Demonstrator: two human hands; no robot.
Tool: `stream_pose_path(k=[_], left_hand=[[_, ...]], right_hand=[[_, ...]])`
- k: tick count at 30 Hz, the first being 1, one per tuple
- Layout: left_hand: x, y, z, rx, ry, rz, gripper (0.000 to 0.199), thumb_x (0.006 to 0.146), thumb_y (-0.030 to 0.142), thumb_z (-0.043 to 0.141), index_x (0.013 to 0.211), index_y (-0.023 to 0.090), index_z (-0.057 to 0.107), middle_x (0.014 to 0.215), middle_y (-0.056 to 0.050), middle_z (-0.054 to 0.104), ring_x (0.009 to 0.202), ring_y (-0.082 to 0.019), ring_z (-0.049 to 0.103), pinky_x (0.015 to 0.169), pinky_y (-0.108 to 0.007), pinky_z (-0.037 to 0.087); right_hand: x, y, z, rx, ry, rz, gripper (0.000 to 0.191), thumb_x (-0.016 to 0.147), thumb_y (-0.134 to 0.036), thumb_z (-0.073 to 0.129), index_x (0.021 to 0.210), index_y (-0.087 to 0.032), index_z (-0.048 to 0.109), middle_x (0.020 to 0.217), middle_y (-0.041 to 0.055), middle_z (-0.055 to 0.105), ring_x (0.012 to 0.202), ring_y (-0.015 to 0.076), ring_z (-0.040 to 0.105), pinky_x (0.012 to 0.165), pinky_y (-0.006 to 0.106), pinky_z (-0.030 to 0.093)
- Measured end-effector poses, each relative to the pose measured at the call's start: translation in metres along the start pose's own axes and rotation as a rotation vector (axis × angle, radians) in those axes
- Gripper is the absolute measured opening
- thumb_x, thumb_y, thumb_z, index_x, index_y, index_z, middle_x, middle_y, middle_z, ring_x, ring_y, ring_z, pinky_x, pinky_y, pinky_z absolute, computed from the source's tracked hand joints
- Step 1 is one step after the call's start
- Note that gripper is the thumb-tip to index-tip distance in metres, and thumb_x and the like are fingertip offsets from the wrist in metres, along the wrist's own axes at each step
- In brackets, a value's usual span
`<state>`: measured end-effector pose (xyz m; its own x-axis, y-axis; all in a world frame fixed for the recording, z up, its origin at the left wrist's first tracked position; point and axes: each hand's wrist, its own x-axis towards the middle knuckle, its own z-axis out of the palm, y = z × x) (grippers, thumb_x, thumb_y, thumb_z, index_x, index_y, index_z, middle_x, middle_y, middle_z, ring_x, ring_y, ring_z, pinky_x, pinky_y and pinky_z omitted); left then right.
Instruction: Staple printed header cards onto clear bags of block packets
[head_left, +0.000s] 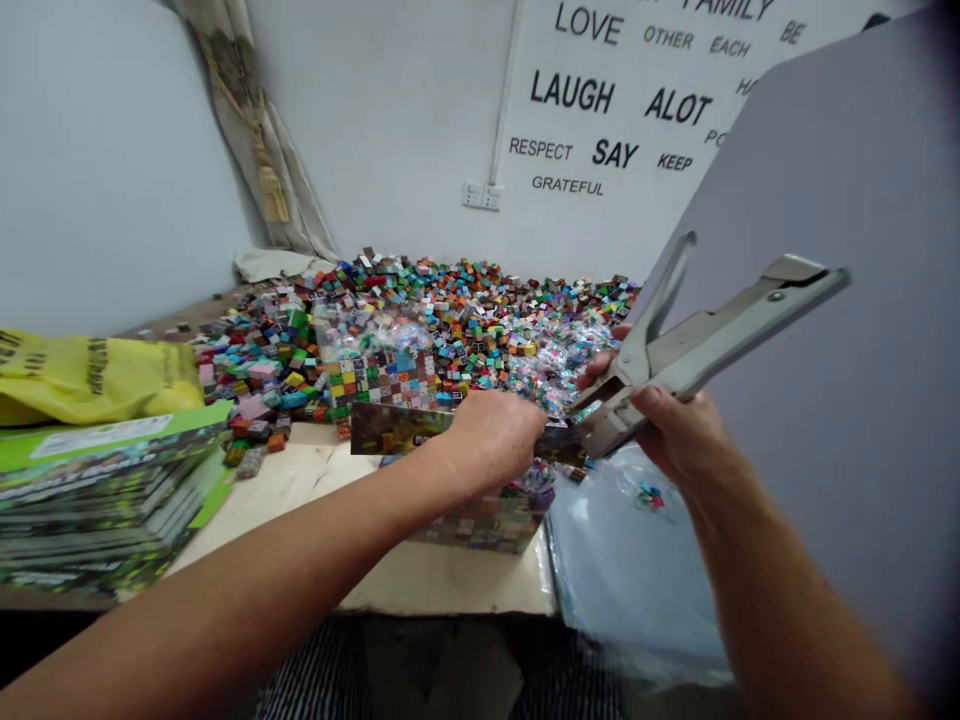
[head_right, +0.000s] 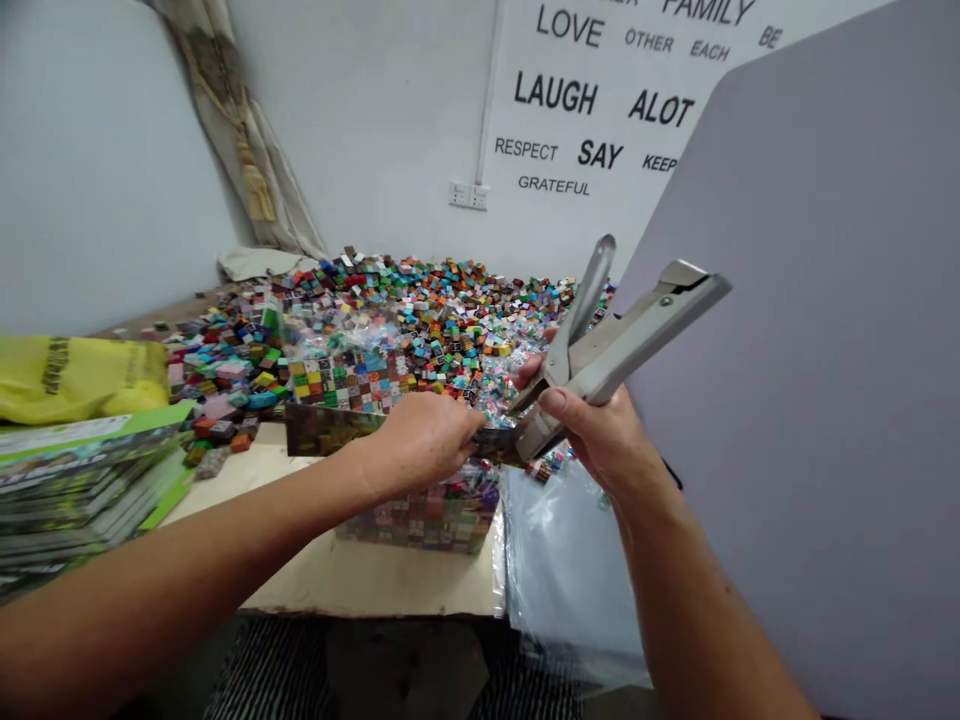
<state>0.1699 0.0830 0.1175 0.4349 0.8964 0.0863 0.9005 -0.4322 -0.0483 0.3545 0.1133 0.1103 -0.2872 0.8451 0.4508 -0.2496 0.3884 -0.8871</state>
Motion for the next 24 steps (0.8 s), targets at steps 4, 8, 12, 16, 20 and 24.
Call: stream_pose_path(k=[4,8,12,16,20,24], left_hand=[[0.000,0.000,0.002,-0.022,0.035,0.000,0.023,0.084,0.021,0.053,0.092,0.021,0.074,0.080,-0.012,0.073,0.078,-0.026,0.068,0.061,-0.032,0.044],[-0.001,0.001,0.002,-0.025,0.035,-0.018,0.024,0.082,0.019,0.053,0.093,0.020,0.075,0.081,-0.013,0.073,0.078,-0.027,0.068,0.062,-0.033,0.046],[0.000,0.001,0.002,-0.052,0.014,-0.010,0.020,0.083,0.022,0.057,0.092,0.019,0.075,0.078,-0.012,0.073,0.077,-0.026,0.068,0.064,-0.033,0.048],[0.000,0.001,0.003,-0.054,0.018,-0.011,0.019,0.084,0.025,0.059,0.090,0.018,0.075,0.078,-0.012,0.072,0.076,-0.025,0.068,0.065,-0.033,0.048],[-0.001,0.001,0.001,-0.051,0.009,-0.015,0.022,0.084,0.022,0.055,0.091,0.018,0.075,0.078,-0.013,0.072,0.076,-0.026,0.067,0.063,-0.032,0.046],[0.000,0.001,0.001,-0.048,0.008,0.000,0.023,0.083,0.020,0.053,0.089,0.018,0.075,0.077,-0.013,0.072,0.075,-0.026,0.067,0.061,-0.032,0.045]], right_hand=[[-0.004,0.004,0.001,-0.023,-0.005,0.023,0.068,0.062,-0.046,0.084,0.121,-0.030,0.054,0.100,0.0040,0.065,0.095,0.0254,0.064,0.087,0.044,0.055],[-0.009,0.016,0.005,-0.083,-0.027,0.078,0.066,0.061,-0.046,0.085,0.117,-0.028,0.056,0.096,0.0034,0.065,0.090,0.0232,0.062,0.081,0.039,0.054],[-0.016,0.023,0.010,-0.075,-0.011,0.114,0.060,0.067,-0.054,0.079,0.116,-0.027,0.056,0.096,0.0036,0.065,0.092,0.0232,0.061,0.084,0.040,0.052],[-0.017,0.021,0.011,-0.125,0.035,0.071,0.052,0.067,-0.057,0.077,0.105,-0.024,0.062,0.096,0.0041,0.065,0.093,0.0232,0.061,0.086,0.039,0.050],[-0.008,0.022,0.010,-0.168,0.048,0.072,0.050,0.068,-0.058,0.076,0.101,-0.024,0.063,0.090,0.0023,0.064,0.085,0.0213,0.061,0.078,0.035,0.050],[0.000,0.026,0.012,-0.288,0.044,0.025,0.039,0.071,-0.055,0.074,0.076,-0.020,0.058,0.080,0.0009,0.060,0.072,0.0179,0.057,0.067,0.032,0.048]])
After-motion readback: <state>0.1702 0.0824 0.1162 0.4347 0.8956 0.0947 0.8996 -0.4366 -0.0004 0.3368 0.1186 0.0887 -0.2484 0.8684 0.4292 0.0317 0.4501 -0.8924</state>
